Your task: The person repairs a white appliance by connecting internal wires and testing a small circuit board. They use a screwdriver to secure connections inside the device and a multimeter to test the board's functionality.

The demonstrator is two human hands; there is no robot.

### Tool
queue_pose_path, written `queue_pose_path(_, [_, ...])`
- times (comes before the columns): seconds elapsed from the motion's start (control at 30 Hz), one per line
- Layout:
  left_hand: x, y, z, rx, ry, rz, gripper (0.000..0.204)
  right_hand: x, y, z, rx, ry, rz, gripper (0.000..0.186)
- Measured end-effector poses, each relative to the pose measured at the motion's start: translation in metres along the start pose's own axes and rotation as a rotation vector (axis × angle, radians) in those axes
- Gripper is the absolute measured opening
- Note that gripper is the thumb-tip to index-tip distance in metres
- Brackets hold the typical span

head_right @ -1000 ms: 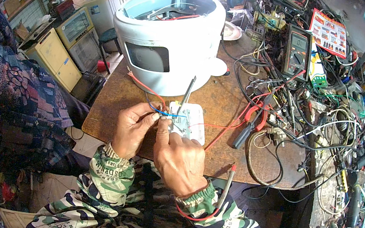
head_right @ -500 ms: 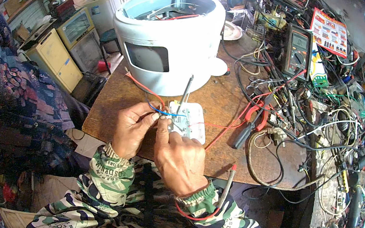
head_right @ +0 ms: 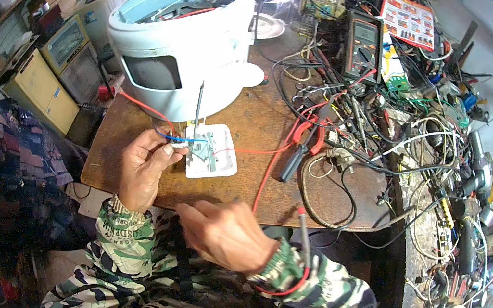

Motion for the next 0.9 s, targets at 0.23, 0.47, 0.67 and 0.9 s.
queue_pose_path(0.23, [0.002,0.001,-0.009,0.041,0.052,0.036,0.020,0.001,0.058,-0.019,0.202,-0.051,0.323,0.032])
queue_pose_path(0.47, [-0.045,-0.005,0.002,-0.073,0.102,0.067,0.019,0.034,0.168,0.021,0.984,0.176,0.836,0.022])
queue_pose_path(0.67, [-0.047,-0.003,-0.006,-0.080,0.036,0.040,0.019,0.020,0.185,0.031,0.719,0.025,0.992,0.028])
queue_pose_path(0.9, [-0.040,-0.007,0.002,-0.072,0.117,0.125,0.023,0.018,0.203,0.076,0.078,0.025,0.900,0.023])
Point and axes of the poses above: each hand's wrist, its own y-axis away from the middle knuckle, its own z-axis out of the palm, x = y × z, the point moved 3 cm from there along -y, towards the middle knuckle, and after that the axes turned 5 degrees about z, right-handed, at the moved point
